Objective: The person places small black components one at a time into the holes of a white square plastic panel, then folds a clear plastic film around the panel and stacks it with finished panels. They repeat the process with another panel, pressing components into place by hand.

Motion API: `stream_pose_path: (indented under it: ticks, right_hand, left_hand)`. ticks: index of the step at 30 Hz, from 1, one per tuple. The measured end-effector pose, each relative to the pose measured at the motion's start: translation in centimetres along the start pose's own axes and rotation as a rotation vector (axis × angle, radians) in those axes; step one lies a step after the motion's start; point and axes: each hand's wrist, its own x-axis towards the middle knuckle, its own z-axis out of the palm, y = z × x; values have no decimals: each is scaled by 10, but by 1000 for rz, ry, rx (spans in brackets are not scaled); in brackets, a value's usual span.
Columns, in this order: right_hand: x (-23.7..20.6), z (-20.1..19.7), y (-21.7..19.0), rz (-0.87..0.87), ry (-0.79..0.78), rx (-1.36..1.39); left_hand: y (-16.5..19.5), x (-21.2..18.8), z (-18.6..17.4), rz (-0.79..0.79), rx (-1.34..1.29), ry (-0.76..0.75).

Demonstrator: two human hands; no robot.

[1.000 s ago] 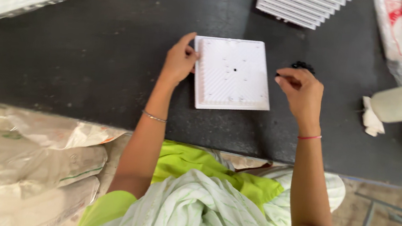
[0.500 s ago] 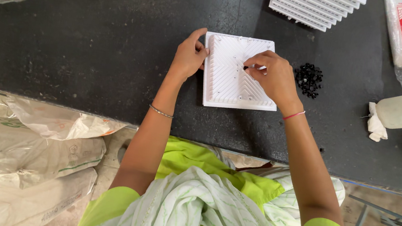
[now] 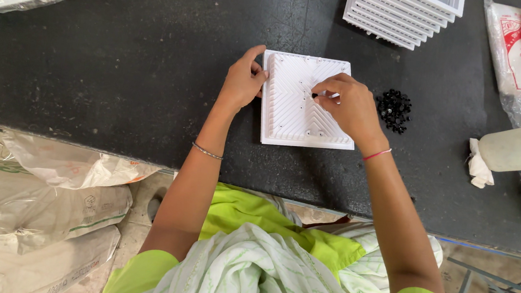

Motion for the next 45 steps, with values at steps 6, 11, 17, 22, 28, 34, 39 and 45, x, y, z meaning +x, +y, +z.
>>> stream_pose_path:
  ticks: [6, 11, 17, 22, 28, 34, 39, 45]
  right_hand:
    - [23, -22, 6, 28, -54, -64]
    - [51, -26, 11, 53, -171, -185]
    - [74, -20, 11, 163, -384, -322]
    - [83, -17, 13, 192, -459, -372]
    - [85, -12, 20, 185, -475, -426]
    - [91, -6, 24, 152, -474, -497]
    - [87, 5, 22, 178, -467, -560]
    - [75, 5, 5, 178, -425, -555]
  left_hand:
    - [2, -1, -1, -14, -16, -6]
    - [4, -2, -4, -5, -8, -19]
    - [8, -3, -5, -20, 7, -29]
    - [9, -4, -5, -24, -11, -26]
    - [5, -1, -4, -13, -8, -23]
    - [2, 2, -1, 15, 12, -1]
    - [-4, 4, 2, 50, 16, 10]
    - [-6, 2, 1, 75, 63, 24]
